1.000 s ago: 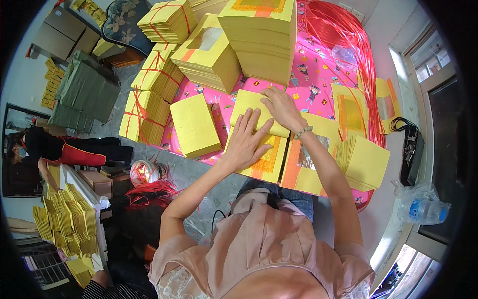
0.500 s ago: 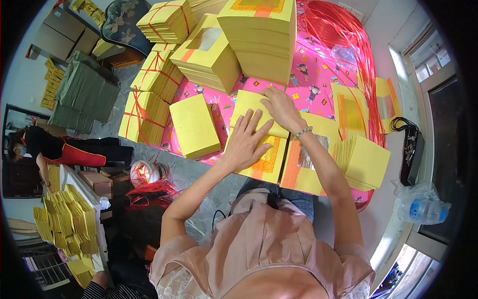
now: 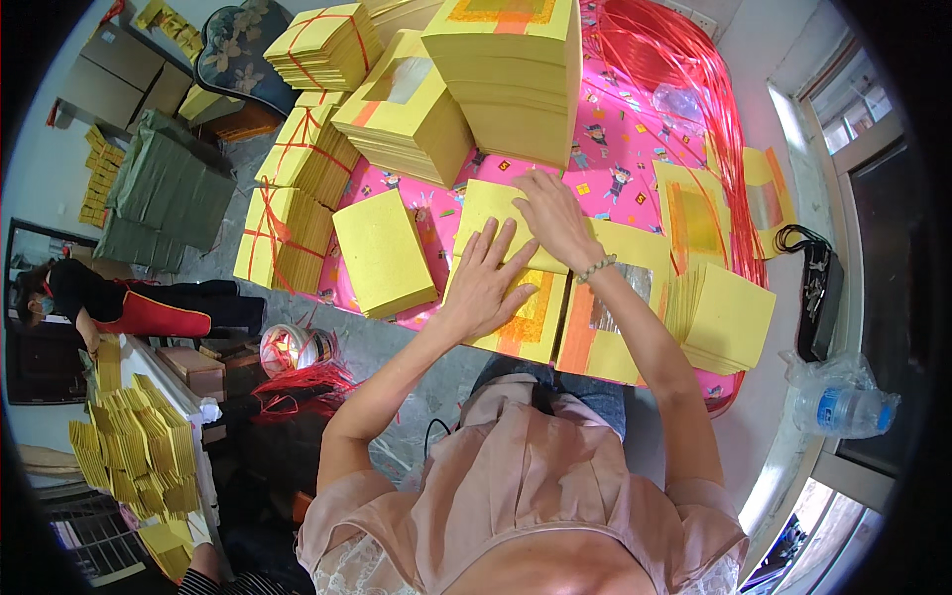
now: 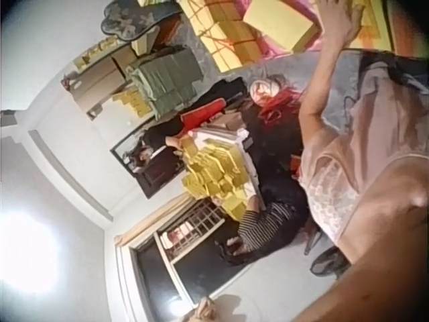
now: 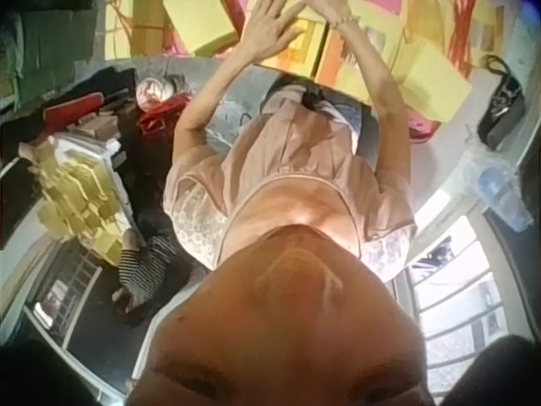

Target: The recorder is manually stacking sheets of gold and silver leaf paper on a table.

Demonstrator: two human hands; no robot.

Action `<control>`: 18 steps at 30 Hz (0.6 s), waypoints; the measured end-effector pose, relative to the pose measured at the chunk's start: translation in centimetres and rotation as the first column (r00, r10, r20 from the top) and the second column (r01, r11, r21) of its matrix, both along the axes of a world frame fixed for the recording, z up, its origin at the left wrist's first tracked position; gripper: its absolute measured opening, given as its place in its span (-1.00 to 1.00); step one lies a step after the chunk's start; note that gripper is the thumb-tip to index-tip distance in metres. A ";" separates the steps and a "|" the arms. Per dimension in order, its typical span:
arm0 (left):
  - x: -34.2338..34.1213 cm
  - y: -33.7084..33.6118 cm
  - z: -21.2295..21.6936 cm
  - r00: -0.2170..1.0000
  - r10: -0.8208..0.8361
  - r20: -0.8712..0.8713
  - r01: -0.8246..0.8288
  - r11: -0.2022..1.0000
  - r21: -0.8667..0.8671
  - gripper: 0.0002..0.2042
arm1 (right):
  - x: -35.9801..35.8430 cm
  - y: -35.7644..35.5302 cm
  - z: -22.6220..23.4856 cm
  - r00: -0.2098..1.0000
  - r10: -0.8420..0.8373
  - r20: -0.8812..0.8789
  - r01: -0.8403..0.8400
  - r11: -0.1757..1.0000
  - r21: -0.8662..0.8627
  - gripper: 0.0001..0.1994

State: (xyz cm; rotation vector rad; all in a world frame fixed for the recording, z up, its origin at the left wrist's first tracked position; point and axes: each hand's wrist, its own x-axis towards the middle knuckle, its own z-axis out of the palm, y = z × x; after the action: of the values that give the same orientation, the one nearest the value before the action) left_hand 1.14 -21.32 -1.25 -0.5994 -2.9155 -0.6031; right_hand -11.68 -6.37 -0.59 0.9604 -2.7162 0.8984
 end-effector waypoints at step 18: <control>0.2 -0.3 -0.2 1.000 -0.010 -0.020 0.009 1.000 -0.027 -0.34 | 12.0 6.9 -1.1 0.982 0.165 0.097 -0.180 0.967 0.178 -0.27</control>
State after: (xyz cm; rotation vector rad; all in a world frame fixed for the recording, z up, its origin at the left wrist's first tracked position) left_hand 1.32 -21.57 -1.48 -0.6192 -2.9084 -0.5561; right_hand 0.36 0.54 -1.67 1.2396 -2.8611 0.7327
